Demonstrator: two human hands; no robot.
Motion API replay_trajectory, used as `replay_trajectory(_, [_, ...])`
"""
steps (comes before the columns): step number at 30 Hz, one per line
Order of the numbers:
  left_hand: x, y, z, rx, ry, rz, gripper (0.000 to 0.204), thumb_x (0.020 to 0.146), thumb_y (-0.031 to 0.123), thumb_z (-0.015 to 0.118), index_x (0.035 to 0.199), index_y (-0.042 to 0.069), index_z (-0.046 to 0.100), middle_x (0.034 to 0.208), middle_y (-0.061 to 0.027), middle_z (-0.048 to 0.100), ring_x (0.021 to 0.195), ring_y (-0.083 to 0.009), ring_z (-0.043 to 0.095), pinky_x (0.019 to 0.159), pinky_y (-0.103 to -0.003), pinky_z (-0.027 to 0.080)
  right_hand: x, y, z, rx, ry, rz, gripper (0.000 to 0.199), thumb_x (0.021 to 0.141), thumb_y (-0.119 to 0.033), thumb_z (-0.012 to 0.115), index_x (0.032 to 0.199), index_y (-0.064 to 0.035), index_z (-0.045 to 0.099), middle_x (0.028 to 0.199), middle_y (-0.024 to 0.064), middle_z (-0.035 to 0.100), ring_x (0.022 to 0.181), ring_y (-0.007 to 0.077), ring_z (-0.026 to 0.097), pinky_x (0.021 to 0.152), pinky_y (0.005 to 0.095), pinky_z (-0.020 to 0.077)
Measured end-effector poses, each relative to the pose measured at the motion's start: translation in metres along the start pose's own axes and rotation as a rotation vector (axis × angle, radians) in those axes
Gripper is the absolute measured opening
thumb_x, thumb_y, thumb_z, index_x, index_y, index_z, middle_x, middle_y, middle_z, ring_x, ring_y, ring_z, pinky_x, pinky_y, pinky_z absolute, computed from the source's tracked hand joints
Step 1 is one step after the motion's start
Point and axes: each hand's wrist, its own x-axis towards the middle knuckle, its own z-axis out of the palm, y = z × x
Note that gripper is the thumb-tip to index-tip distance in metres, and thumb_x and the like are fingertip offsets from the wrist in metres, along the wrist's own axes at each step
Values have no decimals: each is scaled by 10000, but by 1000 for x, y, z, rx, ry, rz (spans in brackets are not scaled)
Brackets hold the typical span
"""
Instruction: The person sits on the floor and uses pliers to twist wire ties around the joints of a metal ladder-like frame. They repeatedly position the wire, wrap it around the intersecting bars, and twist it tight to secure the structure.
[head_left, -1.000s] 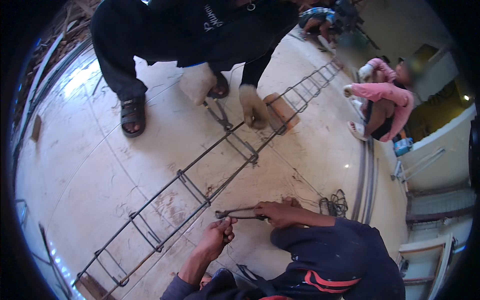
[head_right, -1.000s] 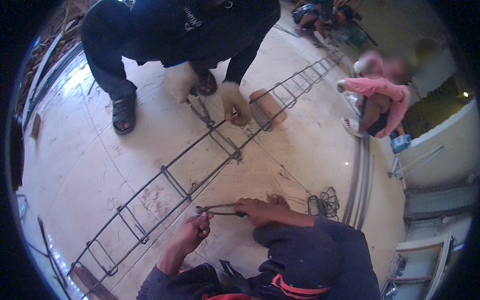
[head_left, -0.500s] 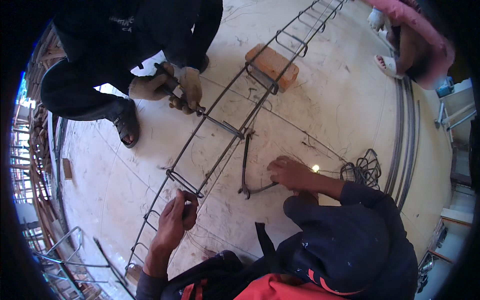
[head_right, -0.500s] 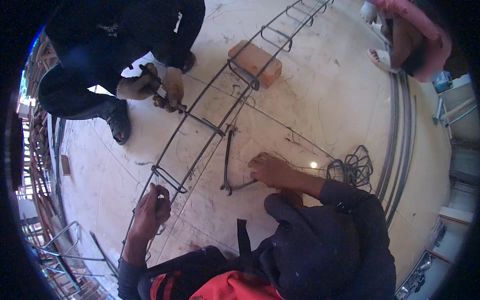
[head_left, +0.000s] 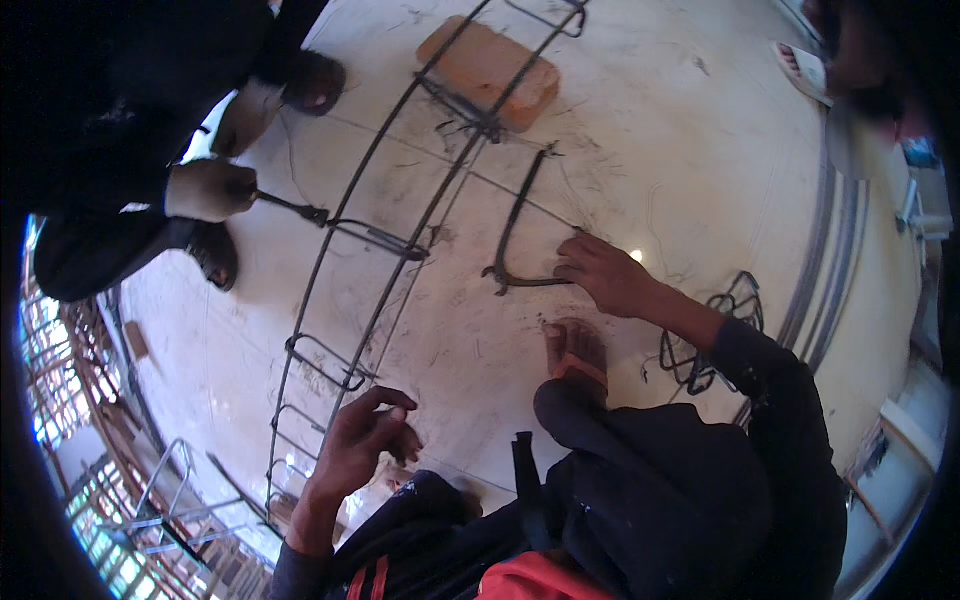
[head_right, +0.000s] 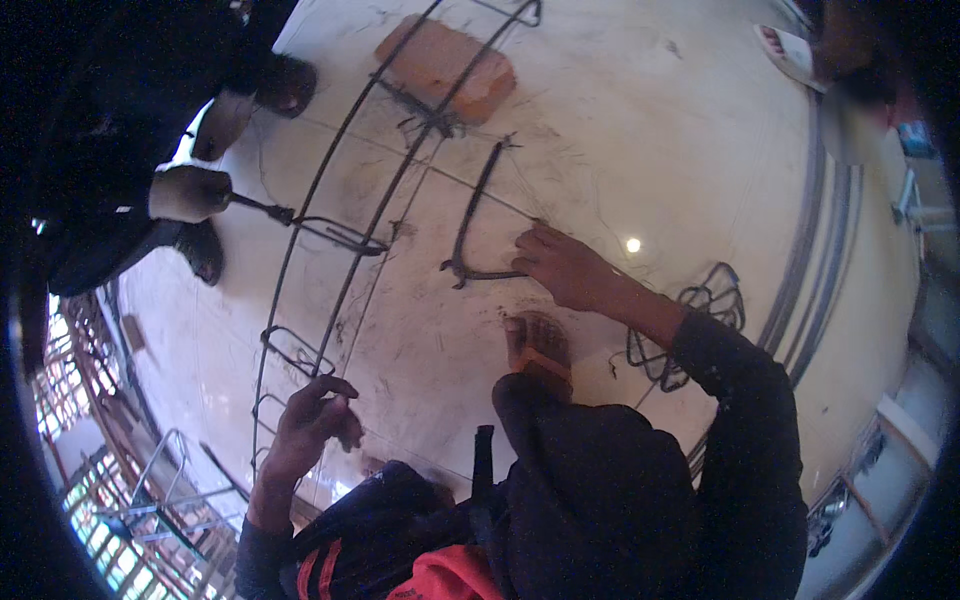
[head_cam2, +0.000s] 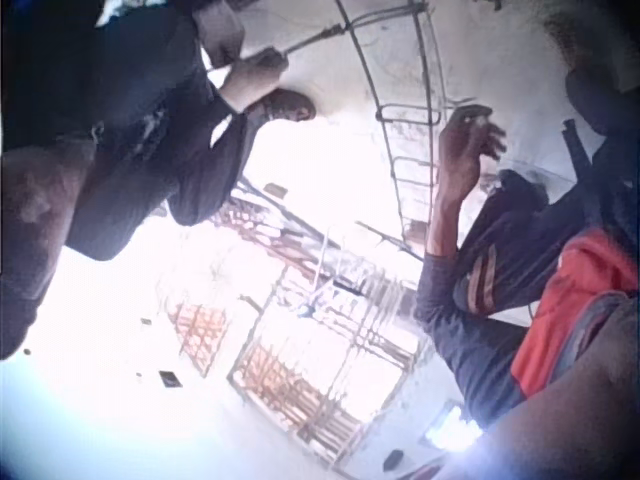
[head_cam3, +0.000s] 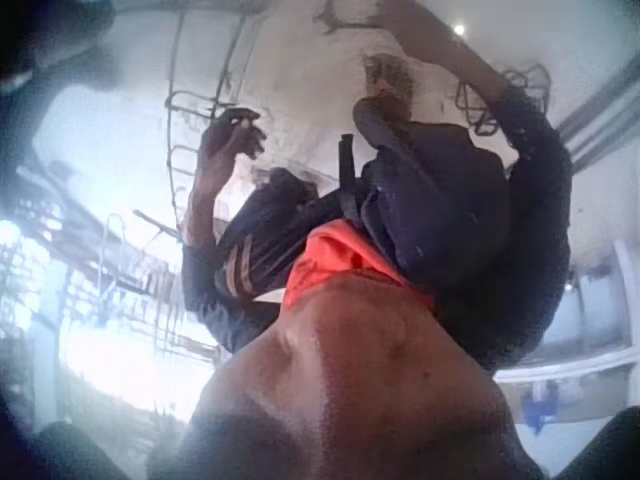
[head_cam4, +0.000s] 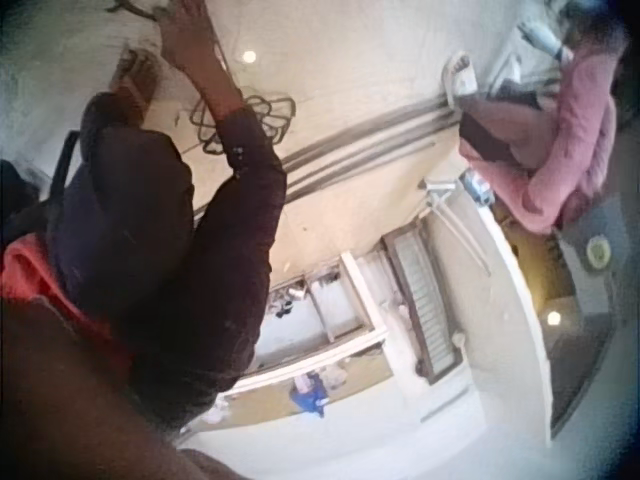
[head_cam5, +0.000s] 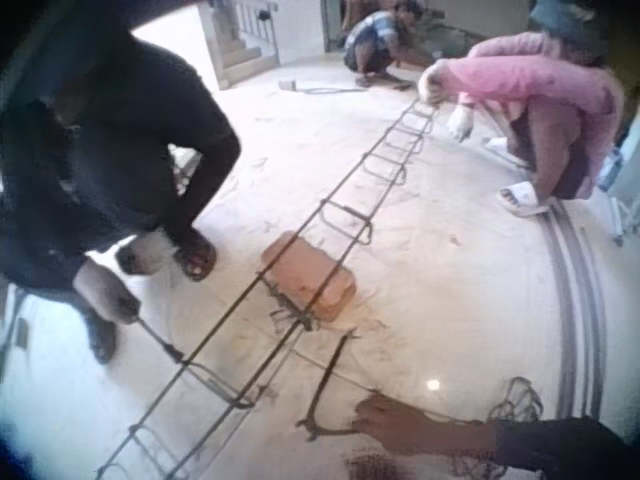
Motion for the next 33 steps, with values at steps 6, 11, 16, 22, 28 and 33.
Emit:
replay_trajectory(6, [-6, -4, 13, -14, 234, 70, 283, 974, 206, 541, 1085, -53, 562, 907, -124, 676, 849, -150, 642, 803, -286, 504, 33, -70, -24, 662, -38, 115, 418, 836, -191, 655, 1207, -30, 548, 1199, 161, 527, 1134, 336, 521, 1025, 399, 392])
replay_trajectory(11, [1, 10, 30, -66, 418, 352, 264, 966, 233, 560, 1029, -24, 572, 997, -148, 686, 969, -143, 618, 923, -282, 440, 82, -136, -47, 1349, 18, 36, 385, 918, -254, 590, 1200, 4, 543, 1184, 195, 569, 1115, 318, 560, 973, 389, 415])
replay_trajectory(16, [7, 35, 36, -195, 435, 376, 308, 981, 266, 519, 1042, -35, 553, 1073, -161, 663, 1034, -190, 604, 938, -341, 443, 108, -176, -68, 1301, 13, -219, 341, 942, -205, 543, 1213, 2, 543, 1077, 204, 634, 1059, 271, 611, 902, 374, 461])
replay_trajectory(22, [42, 36, 25, -141, 463, 446, 349, 944, 282, 585, 1061, -47, 587, 1019, -127, 679, 984, -168, 608, 906, -305, 443, 92, -156, -77, 1201, 273, 159, 316, 954, -120, 494, 1245, -10, 550, 876, 173, 657, 695, 192, 602, 665, 327, 482])
replay_trajectory(28, [82, 19, 23, -126, 299, 276, 411, 905, 286, 635, 1092, -79, 617, 986, -147, 691, 952, -186, 633, 888, -312, 450, 75, -126, -68, 1062, -40, 271, 238, 937, -151, 544, 1091, -4, 650, 744, 160, 619, 656, 180, 559, 628, 324, 447])
replay_trajectory(33, [105, 1, 10, 110, 340, 392, 449, 847, 278, 693, 1165, -31, 616, 965, -155, 699, 916, -205, 647, 817, -331, 488, 80, -118, -43, 920, 62, 380, 228, 907, -167, 580, 1066, -24, 662, 760, 33, 600, 672, 92, 511, 633, 266, 425])
